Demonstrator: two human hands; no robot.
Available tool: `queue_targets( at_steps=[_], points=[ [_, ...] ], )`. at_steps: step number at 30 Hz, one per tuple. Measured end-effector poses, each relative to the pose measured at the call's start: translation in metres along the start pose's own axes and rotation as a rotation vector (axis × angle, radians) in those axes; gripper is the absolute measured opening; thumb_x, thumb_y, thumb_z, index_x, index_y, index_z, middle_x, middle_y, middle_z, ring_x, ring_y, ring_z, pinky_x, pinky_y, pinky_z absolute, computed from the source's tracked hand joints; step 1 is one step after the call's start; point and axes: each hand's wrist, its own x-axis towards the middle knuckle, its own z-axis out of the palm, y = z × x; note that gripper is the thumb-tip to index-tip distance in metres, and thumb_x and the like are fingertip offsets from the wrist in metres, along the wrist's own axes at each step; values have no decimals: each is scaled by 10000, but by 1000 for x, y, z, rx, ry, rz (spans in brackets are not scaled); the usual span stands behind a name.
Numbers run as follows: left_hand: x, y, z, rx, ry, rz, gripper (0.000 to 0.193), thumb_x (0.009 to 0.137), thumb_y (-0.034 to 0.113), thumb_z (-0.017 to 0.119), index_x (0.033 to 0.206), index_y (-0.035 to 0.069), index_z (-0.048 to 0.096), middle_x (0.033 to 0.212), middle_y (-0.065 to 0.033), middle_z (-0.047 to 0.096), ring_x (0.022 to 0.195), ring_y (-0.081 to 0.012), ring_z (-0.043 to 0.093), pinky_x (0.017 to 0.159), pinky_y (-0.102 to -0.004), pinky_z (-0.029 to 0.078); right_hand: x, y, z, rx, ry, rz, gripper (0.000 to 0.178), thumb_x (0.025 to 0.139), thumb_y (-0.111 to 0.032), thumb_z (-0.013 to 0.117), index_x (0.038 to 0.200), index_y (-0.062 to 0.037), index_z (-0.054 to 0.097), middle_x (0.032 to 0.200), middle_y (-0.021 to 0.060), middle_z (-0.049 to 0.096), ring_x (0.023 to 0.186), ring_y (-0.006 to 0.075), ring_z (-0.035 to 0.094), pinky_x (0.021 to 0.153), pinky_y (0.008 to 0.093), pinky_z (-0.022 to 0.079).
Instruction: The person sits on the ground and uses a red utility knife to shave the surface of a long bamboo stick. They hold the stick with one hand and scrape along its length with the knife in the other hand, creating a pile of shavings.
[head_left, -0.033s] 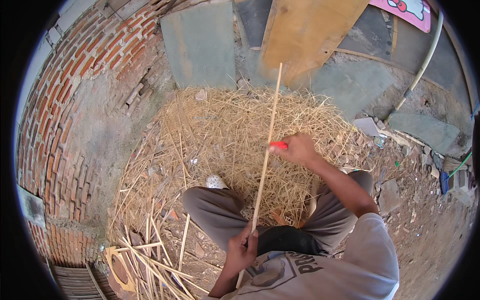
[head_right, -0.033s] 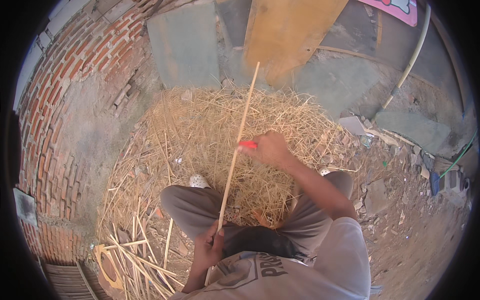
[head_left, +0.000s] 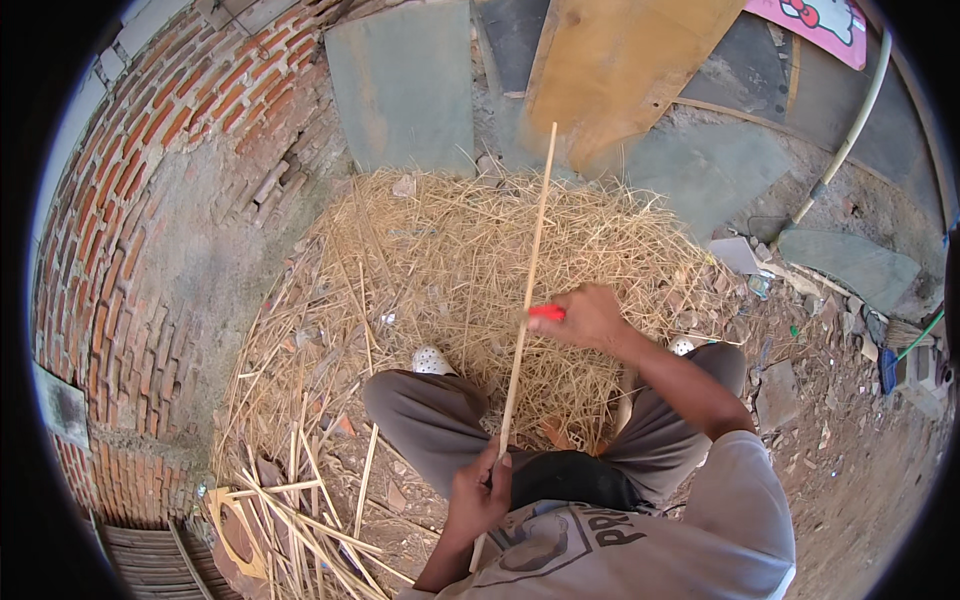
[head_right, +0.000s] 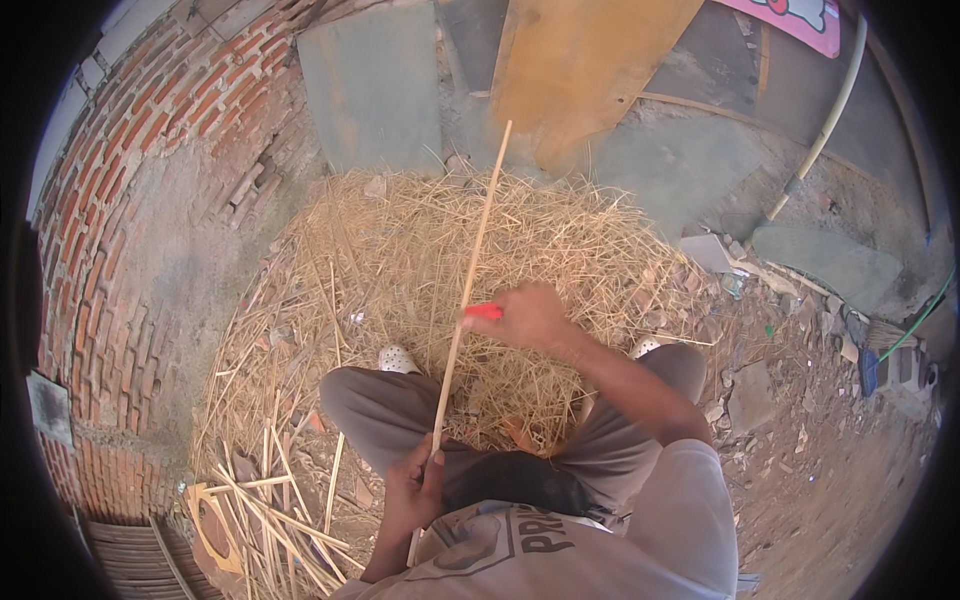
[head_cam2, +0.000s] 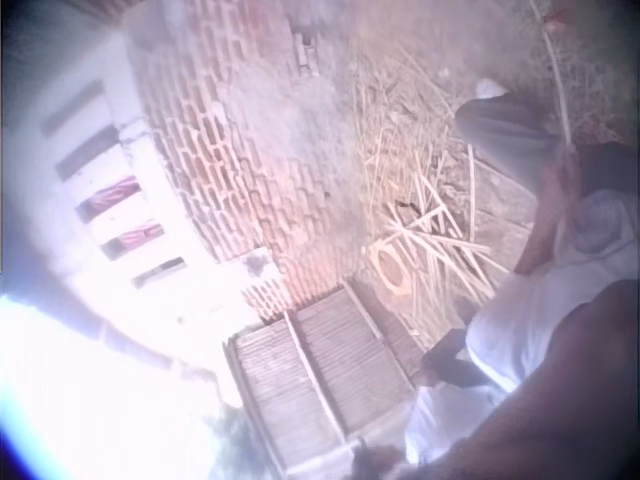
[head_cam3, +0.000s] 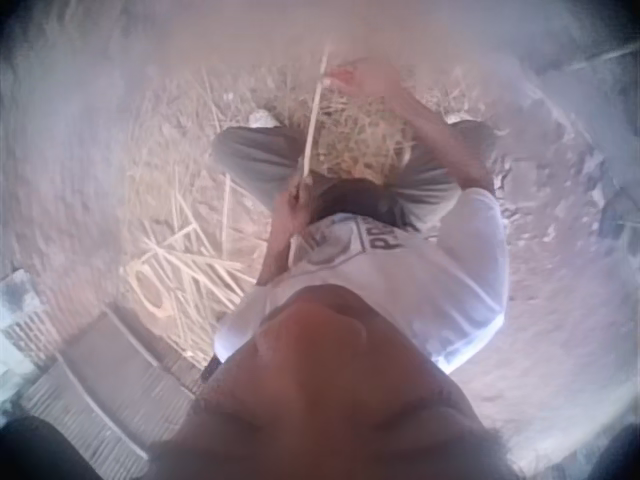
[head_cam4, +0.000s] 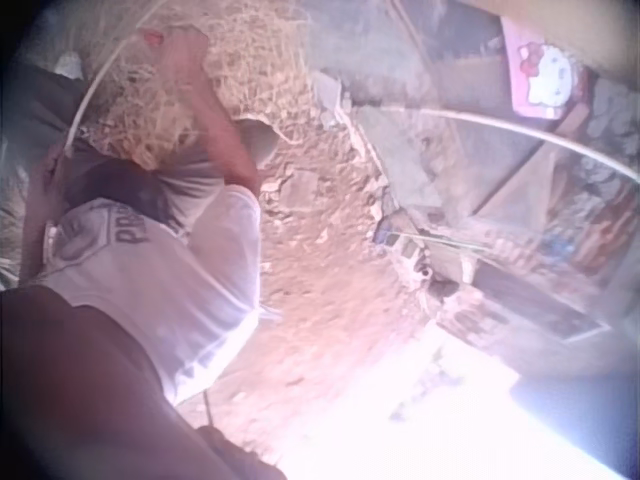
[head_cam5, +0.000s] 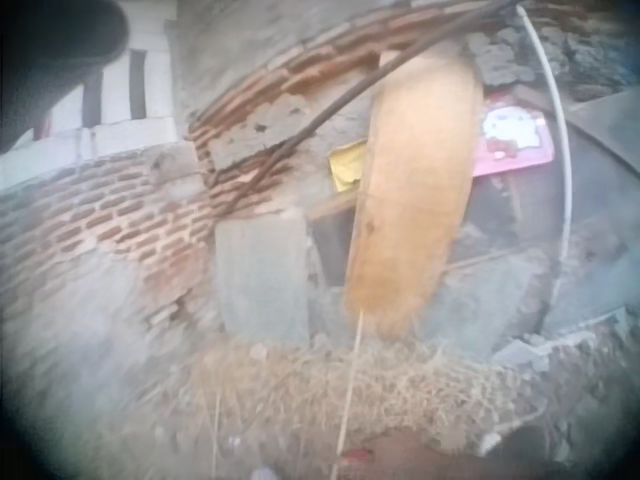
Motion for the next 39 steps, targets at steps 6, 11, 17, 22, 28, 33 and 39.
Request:
queue_targets(
  at_steps=[6, 11, 17, 22, 28, 33, 39],
  points=[
    [28, -11, 1, 270, 183, 224, 217, 868, 24, 572, 1076, -4, 630, 672, -228, 584, 573, -349, 639, 489, -360, 467, -25, -54, -7, 58, -94, -205, 726, 701, -809, 566, 547, -102, 629, 473, 93, 563, 419, 255, 571, 439, 361, 448],
    [28, 7, 5, 337, 147, 227, 201, 853, 35, 594, 1037, -17, 658, 661, -232, 580, 550, -350, 625, 470, -377, 461, 4, -2, -13, -1, 41, 46, 716, 722, -796, 566, 546, -104, 628, 443, 64, 537, 406, 243, 560, 419, 353, 430],
    [24, 0, 5, 349, 123, 187, 261, 843, 43, 606, 1091, -21, 658, 641, -222, 575, 527, -351, 608, 464, -391, 453, -16, -31, -12, 28, -59, -86, 740, 764, -822, 479, 568, -126, 636, 433, 43, 514, 397, 199, 536, 408, 355, 416],
    [9, -5, 1, 365, 53, 271, 273, 838, 47, 607, 1092, -40, 654, 628, -222, 577, 514, -348, 609, 477, -394, 469, 11, 13, -20, 76, -139, 273, 803, 784, -846, 388, 611, -111, 663, 461, 102, 542, 504, 253, 622, 462, 382, 462],
    [3, -13, -1, 399, 101, 219, 299, 834, 50, 614, 1117, -42, 649, 623, -221, 580, 507, -336, 613, 469, -390, 467, -12, -24, -2, 82, -137, 74, 806, 770, -842, 419, 575, -91, 635, 455, 73, 532, 430, 237, 560, 440, 384, 439],
    [8, -14, -6, 480, 99, 276, 336, 832, 48, 610, 1153, -47, 629, 578, -206, 558, 476, -330, 596, 449, -397, 456, -24, -36, -8, 48, -4, -141, 748, 699, -823, 545, 533, -95, 598, 468, 75, 542, 399, 237, 528, 419, 372, 407],
    [25, -8, -2, 563, 121, 371, 286, 838, 63, 609, 1101, -45, 643, 548, -192, 538, 457, -330, 580, 434, -417, 448, 2, 2, 0, -50, 214, -206, 761, 664, -853, 549, 502, -109, 573, 424, 36, 491, 362, 207, 499, 408, 348, 395]
  ],
)
